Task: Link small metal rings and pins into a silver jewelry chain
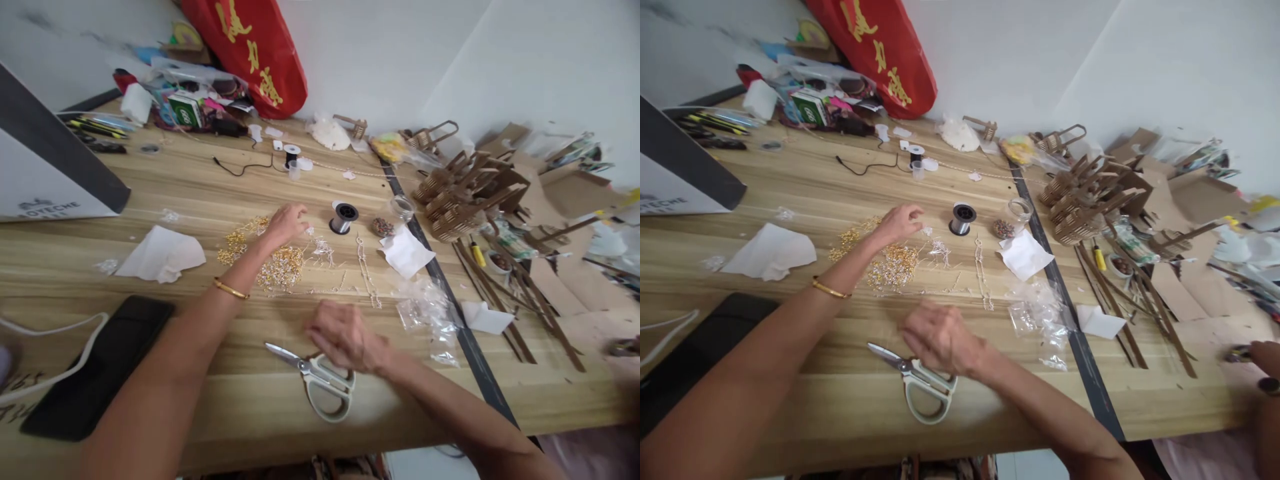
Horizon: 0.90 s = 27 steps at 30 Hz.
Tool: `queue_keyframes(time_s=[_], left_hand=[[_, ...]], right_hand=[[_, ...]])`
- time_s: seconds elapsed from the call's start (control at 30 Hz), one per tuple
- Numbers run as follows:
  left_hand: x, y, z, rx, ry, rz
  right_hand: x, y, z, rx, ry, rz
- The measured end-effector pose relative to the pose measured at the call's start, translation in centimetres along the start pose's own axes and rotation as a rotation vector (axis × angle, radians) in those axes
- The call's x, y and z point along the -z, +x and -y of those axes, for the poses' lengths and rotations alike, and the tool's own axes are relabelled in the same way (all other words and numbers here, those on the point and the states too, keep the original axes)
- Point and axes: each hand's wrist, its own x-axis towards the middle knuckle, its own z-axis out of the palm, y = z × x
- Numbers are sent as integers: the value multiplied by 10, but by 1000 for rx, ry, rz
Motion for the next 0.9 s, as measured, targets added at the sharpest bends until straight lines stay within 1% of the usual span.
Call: queue_keyframes(time_s=[0.07, 0.13, 0.2, 0.27, 0.37, 0.47, 0.6, 0.67, 0.77, 0.9], left_hand=[[13, -16, 4, 15, -90, -15], [22, -33, 5, 4, -183, -1], [29, -48, 4, -3, -271, 22], [35, -63, 1, -13, -328, 48], [42, -85, -5, -14, -368, 90], [47, -106, -8, 18, -269, 145], [44, -134, -2, -58, -61, 265], [42, -146, 0, -66, 50, 290], [41, -157, 0, -101, 144, 318], [44, -161, -3, -124, 230, 347]], right_hand=[[-3, 11, -15, -88, 113, -87], [-7, 22, -27, -181, 184, -147], [-12, 30, -37, -239, 227, -163], [-19, 34, -44, -250, 241, -154], [-30, 34, -49, -219, 214, -145], [-40, 30, -52, -164, 138, -176], [-49, 23, -53, -85, 1, -187], [-50, 21, -54, -52, -60, -169], [-51, 19, -55, -35, -89, -142], [-52, 20, -58, -13, -75, -142]])
